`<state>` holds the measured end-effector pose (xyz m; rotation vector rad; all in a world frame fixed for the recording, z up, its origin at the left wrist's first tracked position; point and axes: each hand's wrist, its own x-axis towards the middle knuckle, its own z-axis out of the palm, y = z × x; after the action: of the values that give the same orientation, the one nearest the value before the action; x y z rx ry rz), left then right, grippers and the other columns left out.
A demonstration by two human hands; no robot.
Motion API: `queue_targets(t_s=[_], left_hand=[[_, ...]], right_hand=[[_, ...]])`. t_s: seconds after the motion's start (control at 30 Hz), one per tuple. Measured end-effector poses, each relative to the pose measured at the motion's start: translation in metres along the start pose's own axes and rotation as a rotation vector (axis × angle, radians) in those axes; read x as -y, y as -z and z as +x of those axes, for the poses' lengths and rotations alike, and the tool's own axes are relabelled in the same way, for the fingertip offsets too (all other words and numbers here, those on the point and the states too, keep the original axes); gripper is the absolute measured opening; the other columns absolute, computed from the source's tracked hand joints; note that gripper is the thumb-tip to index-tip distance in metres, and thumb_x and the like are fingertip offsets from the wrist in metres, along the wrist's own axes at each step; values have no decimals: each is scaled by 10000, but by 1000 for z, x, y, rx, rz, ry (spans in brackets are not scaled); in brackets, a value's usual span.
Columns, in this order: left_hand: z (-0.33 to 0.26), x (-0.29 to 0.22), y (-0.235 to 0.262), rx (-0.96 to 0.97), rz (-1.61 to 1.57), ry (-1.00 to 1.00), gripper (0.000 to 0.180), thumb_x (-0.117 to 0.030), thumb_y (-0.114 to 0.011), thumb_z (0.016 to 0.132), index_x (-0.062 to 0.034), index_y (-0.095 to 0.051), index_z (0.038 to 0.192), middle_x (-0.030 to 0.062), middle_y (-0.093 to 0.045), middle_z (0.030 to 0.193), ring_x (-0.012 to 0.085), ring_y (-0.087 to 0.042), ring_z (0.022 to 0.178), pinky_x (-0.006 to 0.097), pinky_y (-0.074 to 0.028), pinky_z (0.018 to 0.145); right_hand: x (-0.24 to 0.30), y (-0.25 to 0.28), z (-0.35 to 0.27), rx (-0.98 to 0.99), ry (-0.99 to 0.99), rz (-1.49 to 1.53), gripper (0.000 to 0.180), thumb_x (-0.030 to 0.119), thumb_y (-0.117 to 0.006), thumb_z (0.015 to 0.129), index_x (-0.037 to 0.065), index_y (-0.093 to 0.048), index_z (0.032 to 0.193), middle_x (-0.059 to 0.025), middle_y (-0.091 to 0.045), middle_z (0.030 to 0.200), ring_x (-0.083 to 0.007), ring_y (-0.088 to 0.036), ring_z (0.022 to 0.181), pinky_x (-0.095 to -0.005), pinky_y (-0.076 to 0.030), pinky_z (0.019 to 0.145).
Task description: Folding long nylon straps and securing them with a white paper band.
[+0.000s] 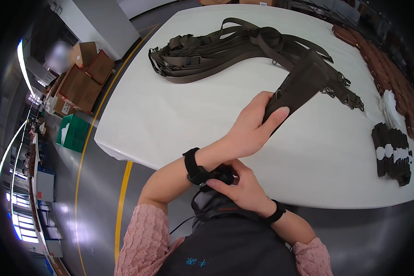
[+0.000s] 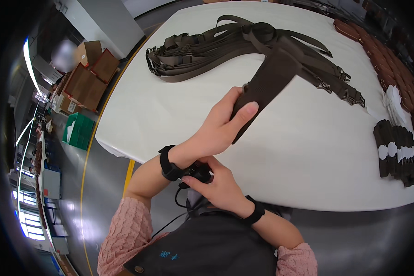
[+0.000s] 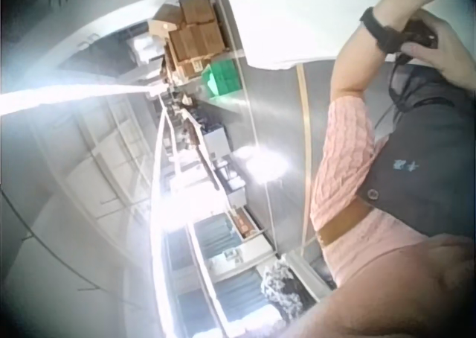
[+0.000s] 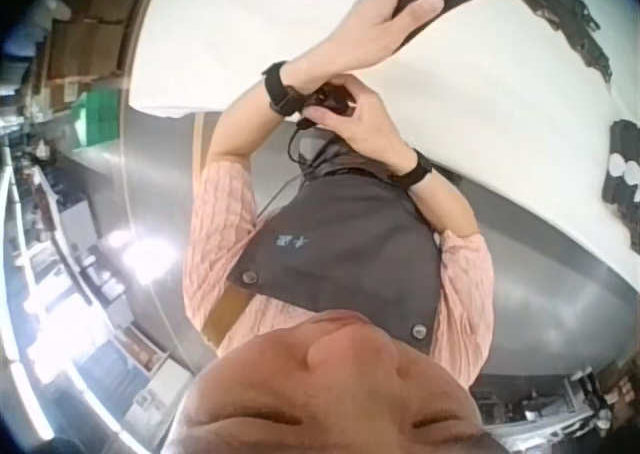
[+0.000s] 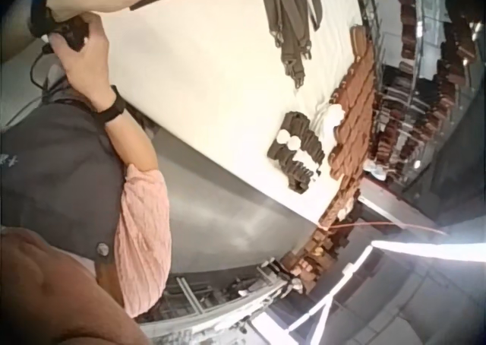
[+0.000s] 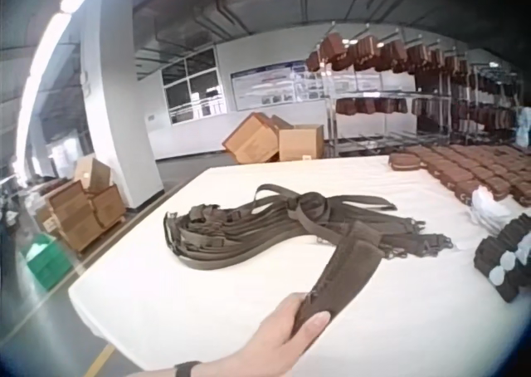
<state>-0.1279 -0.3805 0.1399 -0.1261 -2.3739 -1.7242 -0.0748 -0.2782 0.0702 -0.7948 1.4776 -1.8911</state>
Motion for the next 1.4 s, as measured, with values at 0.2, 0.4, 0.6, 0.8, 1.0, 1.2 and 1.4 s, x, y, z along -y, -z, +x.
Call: queue_targets(t_s=[0.2, 0.4, 0.6, 0.8, 1.0, 1.2, 1.4], left_hand=[[-7, 31, -3, -68, 610, -548, 397, -207, -662, 840, 10, -482, 1120, 153, -556, 1008, 323, -548, 840, 370, -478, 716], [-9, 28, 8, -104, 450, -348, 374, -206, -647, 851, 6, -488, 1116, 161, -549, 1018, 316, -554, 839, 380, -470, 718], [-10, 31, -3, -105, 443, -402, 380, -210, -665, 831, -4, -499, 1104, 146, -553, 1015, 314, -558, 846, 371, -469, 713], [-22, 83, -5, -72, 721, -529, 457, -212, -731, 732, -33, -513, 1092, 103, -556, 1040, 287, -556, 901, 370, -480, 740], [-18, 84, -10, -32, 712, -458, 438, -197, -726, 738, -23, -517, 1081, 108, -552, 1030, 285, -552, 907, 373, -476, 752], [-17, 34, -17, -52, 499, -493, 446, -228, -704, 785, -3, -493, 1107, 136, -550, 999, 306, -544, 890, 356, -466, 756], [-28, -25, -18, 221, -581, 162, 517, -475, -445, 963, 23, -498, 1090, 44, -534, 852, 118, -493, 792, 261, -435, 706]], right_hand=[[18, 10, -10, -1, -261, -50, 521, 172, -737, 805, -16, -476, 1216, -100, -564, 1141, -175, -536, 1088, -324, -463, 895], [5, 18, -17, -69, -33, -258, 578, 185, -730, 804, 9, -446, 1276, -108, -517, 1229, -218, -504, 1174, -377, -432, 963], [4, 17, -10, -6, 26, -322, 465, 195, -674, 829, 35, -501, 1229, -127, -523, 1193, -269, -543, 1065, -378, -457, 860], [-19, 53, -26, -84, -89, -353, 295, 131, -610, 870, 5, -579, 1134, -106, -602, 1087, -198, -586, 978, -310, -467, 847], [-17, 37, -24, -90, -306, -322, 250, 140, -632, 864, -7, -617, 1066, -121, -642, 947, -158, -623, 826, -270, -496, 742], [7, 26, 13, 341, -492, -266, 404, 84, -636, 859, 16, -506, 1235, -69, -615, 1007, -121, -595, 824, -267, -488, 688], [2, 31, 43, 451, 273, -138, 506, 64, -609, 856, 43, -445, 1335, -133, -478, 1298, -231, -478, 1185, -356, -427, 960]])
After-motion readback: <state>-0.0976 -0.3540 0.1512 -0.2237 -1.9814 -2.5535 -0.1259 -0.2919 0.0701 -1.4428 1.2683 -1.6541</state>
